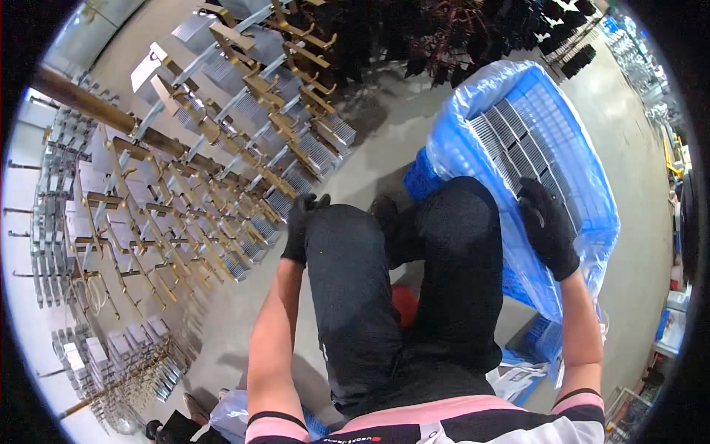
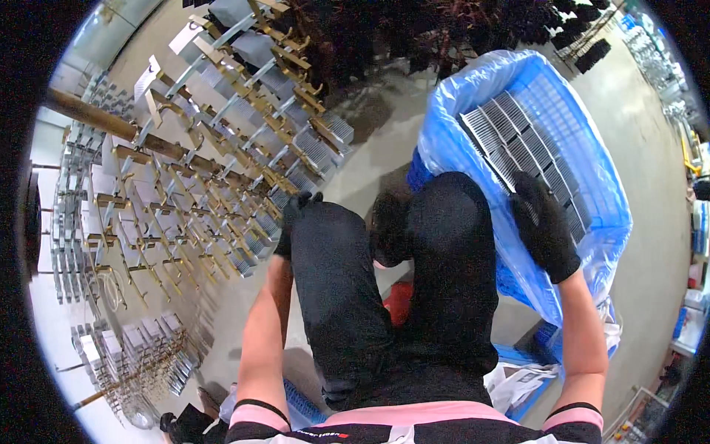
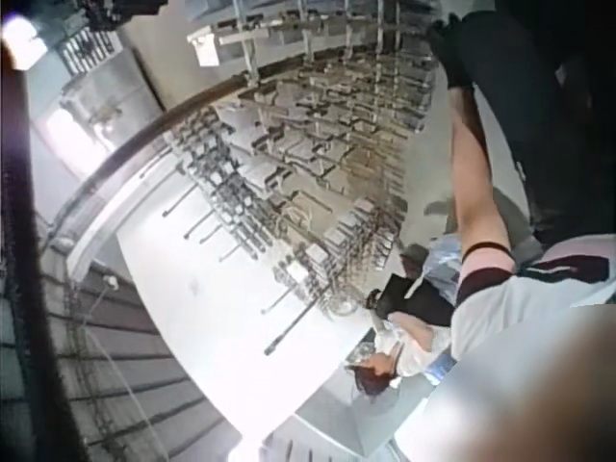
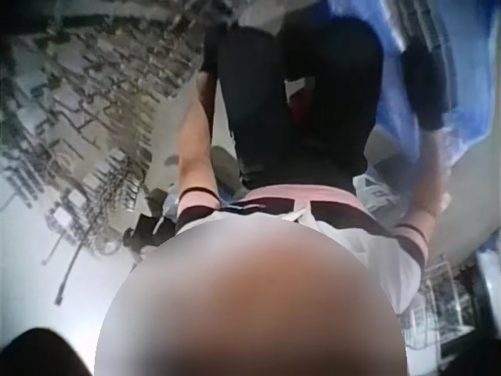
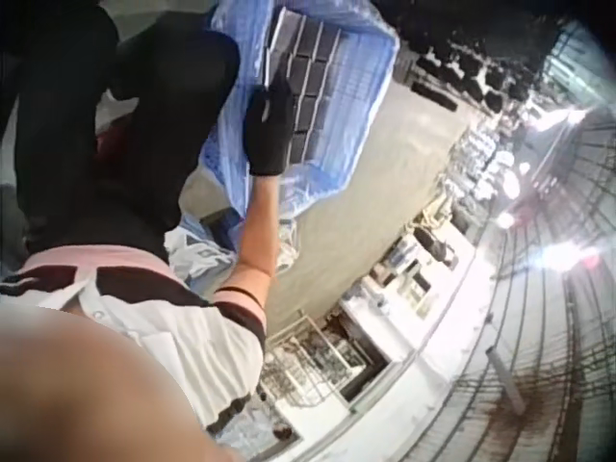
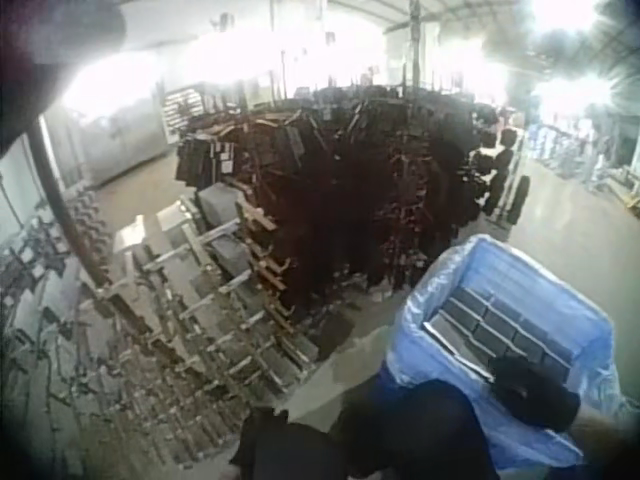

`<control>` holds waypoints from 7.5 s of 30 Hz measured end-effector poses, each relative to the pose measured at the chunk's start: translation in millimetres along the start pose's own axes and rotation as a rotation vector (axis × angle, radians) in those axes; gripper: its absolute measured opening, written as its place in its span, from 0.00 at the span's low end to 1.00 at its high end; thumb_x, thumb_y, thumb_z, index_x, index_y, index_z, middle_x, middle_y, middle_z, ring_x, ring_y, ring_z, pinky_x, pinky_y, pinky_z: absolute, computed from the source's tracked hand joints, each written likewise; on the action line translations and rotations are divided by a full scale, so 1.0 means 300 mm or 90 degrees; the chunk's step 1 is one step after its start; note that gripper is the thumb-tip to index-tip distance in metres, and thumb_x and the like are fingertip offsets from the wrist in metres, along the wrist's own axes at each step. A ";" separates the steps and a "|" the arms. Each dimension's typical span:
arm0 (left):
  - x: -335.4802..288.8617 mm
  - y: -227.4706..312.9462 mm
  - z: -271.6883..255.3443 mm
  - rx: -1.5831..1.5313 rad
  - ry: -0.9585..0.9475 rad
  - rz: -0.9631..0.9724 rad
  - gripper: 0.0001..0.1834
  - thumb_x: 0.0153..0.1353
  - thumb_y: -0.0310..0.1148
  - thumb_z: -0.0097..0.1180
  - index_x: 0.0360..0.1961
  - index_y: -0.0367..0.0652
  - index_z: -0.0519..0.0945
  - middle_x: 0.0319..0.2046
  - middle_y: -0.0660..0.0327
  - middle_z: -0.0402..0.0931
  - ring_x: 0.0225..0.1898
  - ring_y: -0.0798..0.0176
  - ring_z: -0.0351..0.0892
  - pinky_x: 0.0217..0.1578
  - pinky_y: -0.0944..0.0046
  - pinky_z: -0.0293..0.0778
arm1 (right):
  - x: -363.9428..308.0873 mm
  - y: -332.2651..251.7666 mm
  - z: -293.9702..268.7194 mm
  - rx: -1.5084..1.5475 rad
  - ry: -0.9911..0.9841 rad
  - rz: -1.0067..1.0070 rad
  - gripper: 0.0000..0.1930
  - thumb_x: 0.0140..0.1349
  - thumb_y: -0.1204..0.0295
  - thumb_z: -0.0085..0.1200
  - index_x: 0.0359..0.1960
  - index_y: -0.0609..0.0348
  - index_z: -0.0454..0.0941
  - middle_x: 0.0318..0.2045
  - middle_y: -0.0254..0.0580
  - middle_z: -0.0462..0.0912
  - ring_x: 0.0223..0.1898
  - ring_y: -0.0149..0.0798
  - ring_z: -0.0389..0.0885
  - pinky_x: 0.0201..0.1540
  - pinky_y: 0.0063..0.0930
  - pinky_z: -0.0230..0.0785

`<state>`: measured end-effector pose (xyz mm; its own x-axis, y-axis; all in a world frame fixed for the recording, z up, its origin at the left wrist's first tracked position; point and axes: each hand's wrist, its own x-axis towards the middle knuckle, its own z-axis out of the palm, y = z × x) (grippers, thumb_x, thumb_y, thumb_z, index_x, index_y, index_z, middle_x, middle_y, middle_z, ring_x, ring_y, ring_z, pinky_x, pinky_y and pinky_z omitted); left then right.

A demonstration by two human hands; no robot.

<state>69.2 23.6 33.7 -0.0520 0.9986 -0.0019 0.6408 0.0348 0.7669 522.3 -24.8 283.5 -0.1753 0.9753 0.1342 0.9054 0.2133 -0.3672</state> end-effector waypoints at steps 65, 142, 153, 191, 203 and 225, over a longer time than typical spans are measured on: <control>0.367 -0.273 0.287 -0.144 0.059 -0.196 0.44 0.55 0.54 0.68 0.62 0.30 0.70 0.51 0.44 0.76 0.53 0.42 0.73 0.56 0.43 0.63 | 0.054 -0.068 0.040 0.084 -0.028 0.050 0.15 0.66 0.78 0.51 0.55 0.60 0.77 0.50 0.54 0.81 0.54 0.52 0.79 0.57 0.38 0.70; -0.109 0.229 -0.287 -0.227 0.003 -0.083 0.15 0.66 0.34 0.55 0.49 0.36 0.79 0.38 0.61 0.80 0.38 0.63 0.77 0.43 0.63 0.74 | -0.092 -0.034 -0.101 0.078 0.008 0.022 0.16 0.62 0.73 0.57 0.52 0.60 0.78 0.48 0.56 0.81 0.50 0.57 0.80 0.55 0.45 0.71; 0.355 -0.077 0.211 -0.223 -0.109 0.104 0.25 0.62 0.36 0.62 0.58 0.36 0.75 0.43 0.44 0.81 0.45 0.47 0.81 0.45 0.51 0.75 | 0.027 -0.143 0.045 0.111 0.013 -0.031 0.22 0.60 0.80 0.54 0.58 0.61 0.73 0.56 0.56 0.75 0.62 0.58 0.70 0.67 0.47 0.60; 0.460 0.060 0.320 -0.318 -0.052 -0.212 0.41 0.50 0.49 0.72 0.58 0.30 0.75 0.36 0.49 0.79 0.36 0.54 0.77 0.39 0.51 0.72 | 0.055 -0.129 0.038 0.105 -0.011 -0.015 0.24 0.55 0.80 0.59 0.57 0.59 0.75 0.56 0.54 0.76 0.61 0.58 0.72 0.66 0.47 0.60; 0.170 0.673 -0.178 -0.010 0.008 0.291 0.23 0.50 0.34 0.74 0.36 0.41 0.69 0.32 0.64 0.68 0.35 0.64 0.70 0.37 0.61 0.70 | -0.014 -0.150 -0.002 0.276 0.126 -0.059 0.26 0.57 0.73 0.64 0.58 0.61 0.72 0.56 0.52 0.76 0.62 0.49 0.72 0.65 0.44 0.62; -0.155 1.009 -0.188 0.018 0.045 0.478 0.29 0.49 0.32 0.74 0.49 0.40 0.73 0.54 0.52 0.71 0.59 0.48 0.69 0.62 0.50 0.62 | -0.303 0.323 -0.209 0.089 -0.137 0.221 0.38 0.45 0.73 0.66 0.61 0.62 0.64 0.44 0.53 0.78 0.49 0.53 0.78 0.52 0.43 0.73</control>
<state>222.4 -14.4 302.0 0.3588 0.7495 0.5563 0.5427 -0.6524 0.5289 650.3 -96.5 293.4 0.0401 0.9773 -0.2081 0.8664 -0.1377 -0.4800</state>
